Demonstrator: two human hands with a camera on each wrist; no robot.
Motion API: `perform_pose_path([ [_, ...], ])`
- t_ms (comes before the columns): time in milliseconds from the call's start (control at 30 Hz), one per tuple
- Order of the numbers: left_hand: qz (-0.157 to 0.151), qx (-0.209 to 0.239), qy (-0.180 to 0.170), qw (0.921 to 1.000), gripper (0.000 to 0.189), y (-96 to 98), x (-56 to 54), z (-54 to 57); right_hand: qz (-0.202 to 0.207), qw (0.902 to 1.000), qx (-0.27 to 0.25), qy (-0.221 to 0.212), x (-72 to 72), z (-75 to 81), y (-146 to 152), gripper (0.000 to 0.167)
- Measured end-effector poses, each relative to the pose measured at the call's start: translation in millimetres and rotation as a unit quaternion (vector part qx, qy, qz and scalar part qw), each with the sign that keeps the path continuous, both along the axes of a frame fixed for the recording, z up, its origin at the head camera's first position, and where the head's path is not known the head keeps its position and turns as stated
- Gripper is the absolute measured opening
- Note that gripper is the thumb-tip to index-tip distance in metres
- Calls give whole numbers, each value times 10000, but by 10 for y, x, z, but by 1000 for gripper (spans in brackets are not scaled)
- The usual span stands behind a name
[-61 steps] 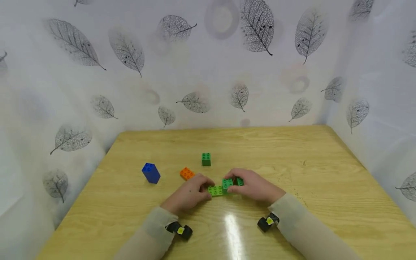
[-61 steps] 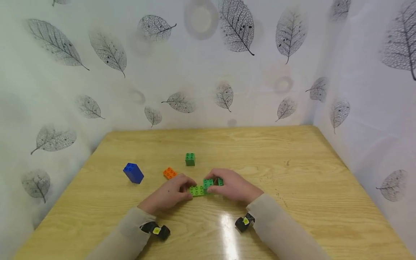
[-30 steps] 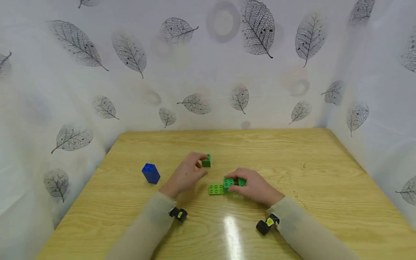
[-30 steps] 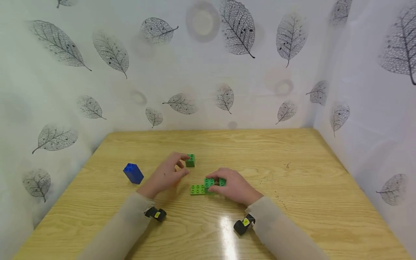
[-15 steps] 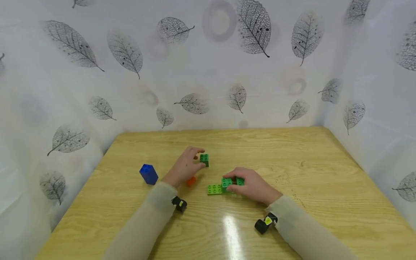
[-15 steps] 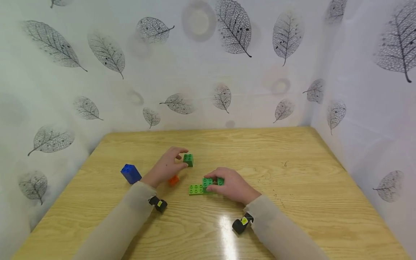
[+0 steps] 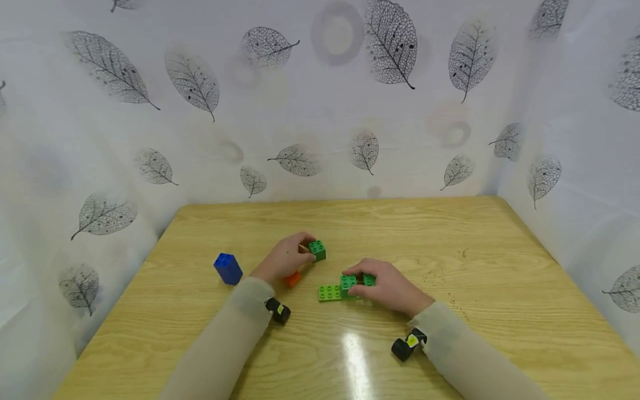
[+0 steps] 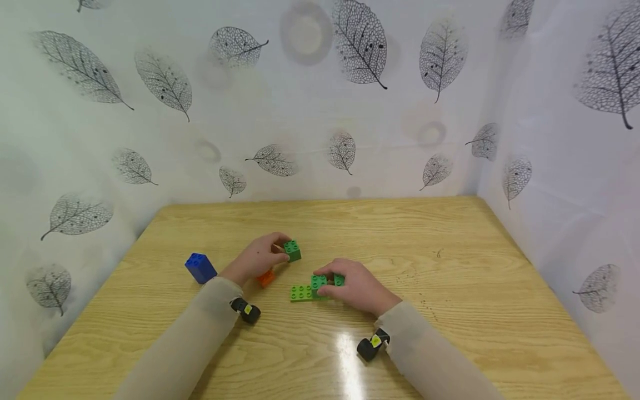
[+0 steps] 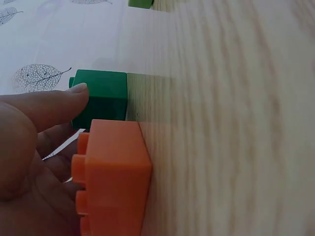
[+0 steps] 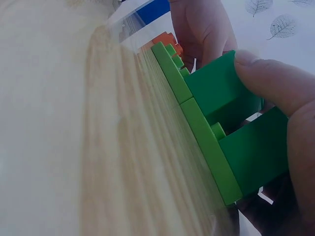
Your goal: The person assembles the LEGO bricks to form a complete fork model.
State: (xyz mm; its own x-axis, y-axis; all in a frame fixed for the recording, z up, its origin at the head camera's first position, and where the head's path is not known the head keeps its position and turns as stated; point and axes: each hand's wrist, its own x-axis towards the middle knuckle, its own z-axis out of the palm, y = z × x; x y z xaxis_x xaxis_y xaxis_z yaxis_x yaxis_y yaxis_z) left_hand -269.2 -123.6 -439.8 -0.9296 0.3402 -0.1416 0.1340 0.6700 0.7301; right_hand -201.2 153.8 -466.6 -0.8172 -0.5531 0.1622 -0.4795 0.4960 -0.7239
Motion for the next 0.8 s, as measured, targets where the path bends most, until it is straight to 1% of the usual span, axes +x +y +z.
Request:
perform_pose_path([
  [200, 63, -58, -102, 9999, 43, 11, 1, -13, -41, 10000, 37, 26, -2, 2, -2, 46],
  [500, 80, -270, -4, 9996, 39, 27, 48, 14, -77, 9999, 101, -1, -1, -19, 0, 47],
  [667, -26, -256, 201, 9995, 39, 10, 121, 32, -118, 9999, 103, -30, 4, -10, 2, 47],
  [800, -247, -111, 331, 9991, 39, -7, 223, 41, -102, 9999, 89, -43, 7, -10, 7, 47],
])
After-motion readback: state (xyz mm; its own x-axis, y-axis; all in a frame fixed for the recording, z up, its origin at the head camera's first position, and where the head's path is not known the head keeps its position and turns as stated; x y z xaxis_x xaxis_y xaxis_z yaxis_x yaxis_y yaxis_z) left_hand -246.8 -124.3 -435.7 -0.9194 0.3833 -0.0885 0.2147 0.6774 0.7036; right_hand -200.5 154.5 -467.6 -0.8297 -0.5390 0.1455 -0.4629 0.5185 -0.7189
